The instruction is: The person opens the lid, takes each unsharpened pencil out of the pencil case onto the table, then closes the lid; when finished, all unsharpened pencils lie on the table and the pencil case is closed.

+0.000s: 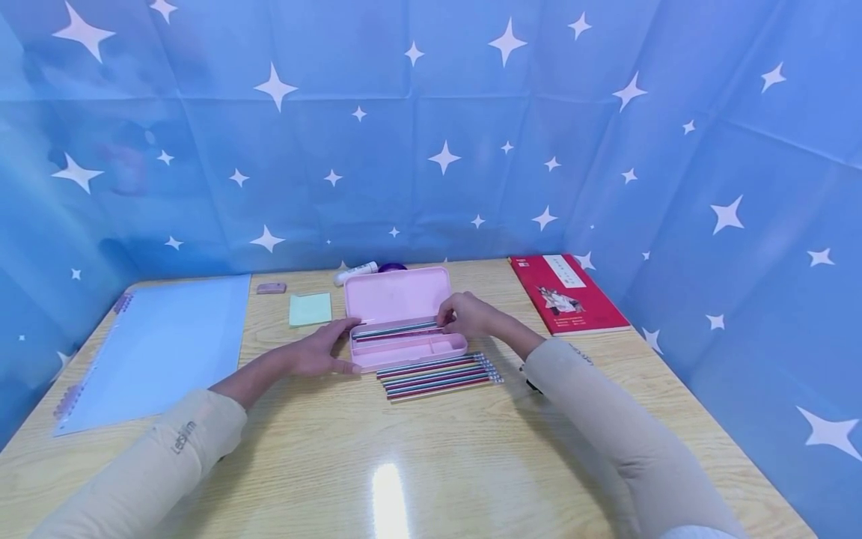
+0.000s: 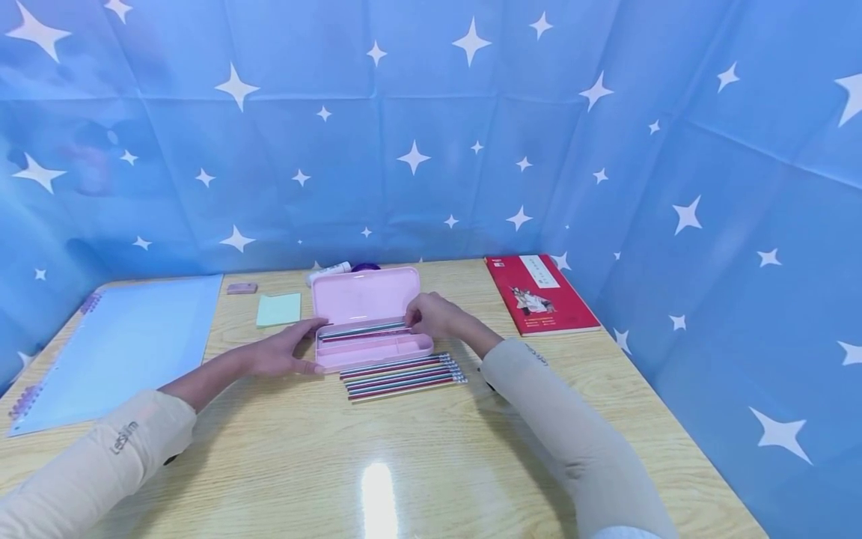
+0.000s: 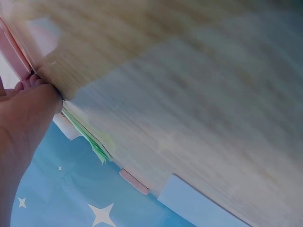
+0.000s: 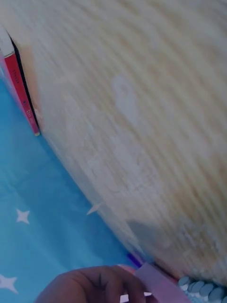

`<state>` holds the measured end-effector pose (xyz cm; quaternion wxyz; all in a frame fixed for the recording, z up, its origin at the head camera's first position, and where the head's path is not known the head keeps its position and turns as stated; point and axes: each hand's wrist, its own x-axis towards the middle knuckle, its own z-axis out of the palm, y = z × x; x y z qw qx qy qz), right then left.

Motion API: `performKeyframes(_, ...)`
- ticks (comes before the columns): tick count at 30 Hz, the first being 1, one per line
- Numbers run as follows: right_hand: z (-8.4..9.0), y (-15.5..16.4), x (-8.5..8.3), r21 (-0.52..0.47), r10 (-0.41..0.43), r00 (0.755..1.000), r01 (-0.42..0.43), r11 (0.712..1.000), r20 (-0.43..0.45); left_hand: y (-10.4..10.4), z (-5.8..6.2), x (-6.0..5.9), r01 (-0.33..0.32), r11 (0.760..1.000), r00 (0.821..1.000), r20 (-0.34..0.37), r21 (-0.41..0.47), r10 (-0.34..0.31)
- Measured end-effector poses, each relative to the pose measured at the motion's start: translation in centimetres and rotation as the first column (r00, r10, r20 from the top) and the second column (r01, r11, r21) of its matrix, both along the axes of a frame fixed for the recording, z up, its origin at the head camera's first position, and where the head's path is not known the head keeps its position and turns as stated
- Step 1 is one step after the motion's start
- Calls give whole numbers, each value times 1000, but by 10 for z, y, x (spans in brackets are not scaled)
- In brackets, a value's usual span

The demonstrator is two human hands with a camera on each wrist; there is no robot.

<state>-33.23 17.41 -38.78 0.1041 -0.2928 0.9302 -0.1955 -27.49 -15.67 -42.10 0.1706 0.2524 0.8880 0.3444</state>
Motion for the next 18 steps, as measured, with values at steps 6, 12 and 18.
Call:
performKeyframes(6,7,2,6,49,80,996,-78,996,-40,0,0,-1,3,1000,1000,-5,4,-3)
performKeyframes(12,14,5,15,60,78,994,-73,996,-77,-1,-2,-2,4,1000,1000,-6,7,-4)
performKeyframes(18,15,11,20,58,82,987,-75,995,-138,-1,-2,-1,7,1000,1000,-1,18,-7)
